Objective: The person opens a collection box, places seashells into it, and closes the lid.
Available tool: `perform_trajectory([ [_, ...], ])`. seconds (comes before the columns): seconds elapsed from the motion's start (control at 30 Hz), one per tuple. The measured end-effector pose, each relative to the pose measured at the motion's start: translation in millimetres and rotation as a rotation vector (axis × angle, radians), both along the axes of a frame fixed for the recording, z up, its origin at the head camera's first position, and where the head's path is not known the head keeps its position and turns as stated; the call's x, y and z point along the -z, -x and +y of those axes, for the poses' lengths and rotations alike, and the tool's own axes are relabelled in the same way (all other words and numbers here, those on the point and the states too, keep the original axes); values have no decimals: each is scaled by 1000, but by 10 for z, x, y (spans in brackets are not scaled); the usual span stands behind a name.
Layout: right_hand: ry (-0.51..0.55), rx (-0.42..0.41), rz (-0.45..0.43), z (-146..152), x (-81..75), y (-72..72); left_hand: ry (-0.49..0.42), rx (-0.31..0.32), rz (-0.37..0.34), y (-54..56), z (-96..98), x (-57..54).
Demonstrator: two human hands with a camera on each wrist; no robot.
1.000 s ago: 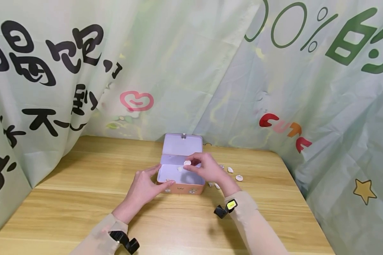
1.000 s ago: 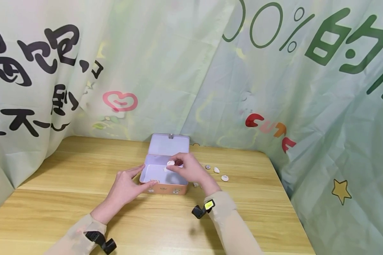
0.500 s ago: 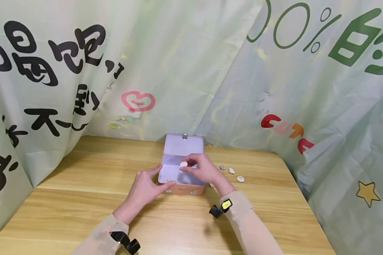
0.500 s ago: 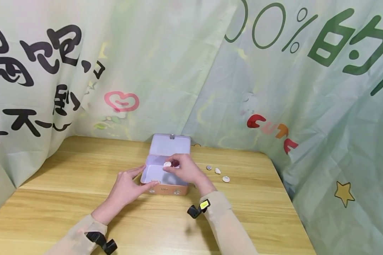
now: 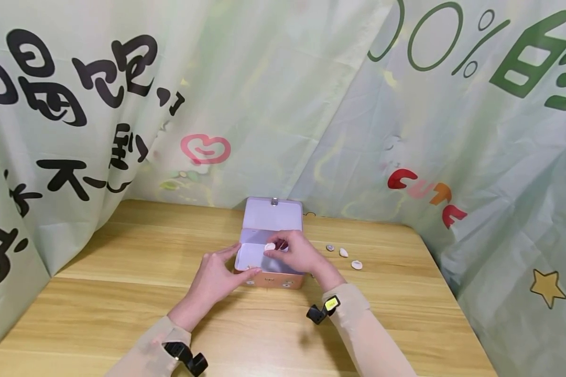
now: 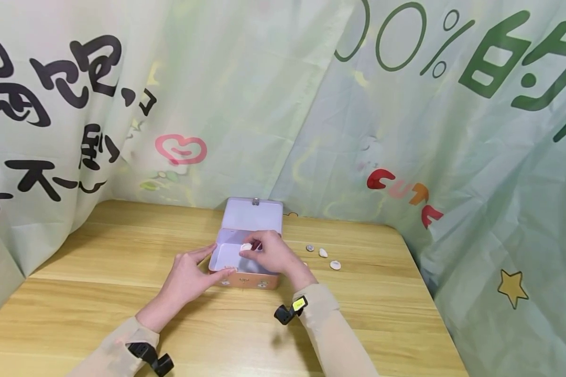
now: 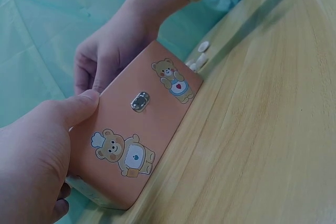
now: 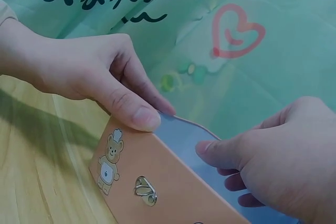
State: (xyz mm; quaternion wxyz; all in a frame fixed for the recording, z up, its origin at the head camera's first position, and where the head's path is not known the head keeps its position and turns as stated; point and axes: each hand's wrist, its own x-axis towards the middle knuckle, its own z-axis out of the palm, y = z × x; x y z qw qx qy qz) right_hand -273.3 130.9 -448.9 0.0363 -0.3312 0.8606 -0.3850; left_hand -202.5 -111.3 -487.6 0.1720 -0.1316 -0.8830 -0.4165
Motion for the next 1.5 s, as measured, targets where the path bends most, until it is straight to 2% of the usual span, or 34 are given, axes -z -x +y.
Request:
perform_trajectory([
  [0.3, -21, -27, 19, 35, -15, -21, 19, -5, 3, -1, 11, 15],
  [0.6, 18, 46, 25, 166, -91, -87, 17, -16, -30, 3, 14, 16],
  [0.9, 82, 92, 89, 438, -176, -136, 12, -21, -63, -14, 33, 5],
  [1.07, 96, 136, 93, 638, -222, -173, 17, -20, -66, -15, 30, 3],
  [1.5, 84, 202, 107, 1073, -175, -152, 26, -24, -58, -15, 20, -19],
])
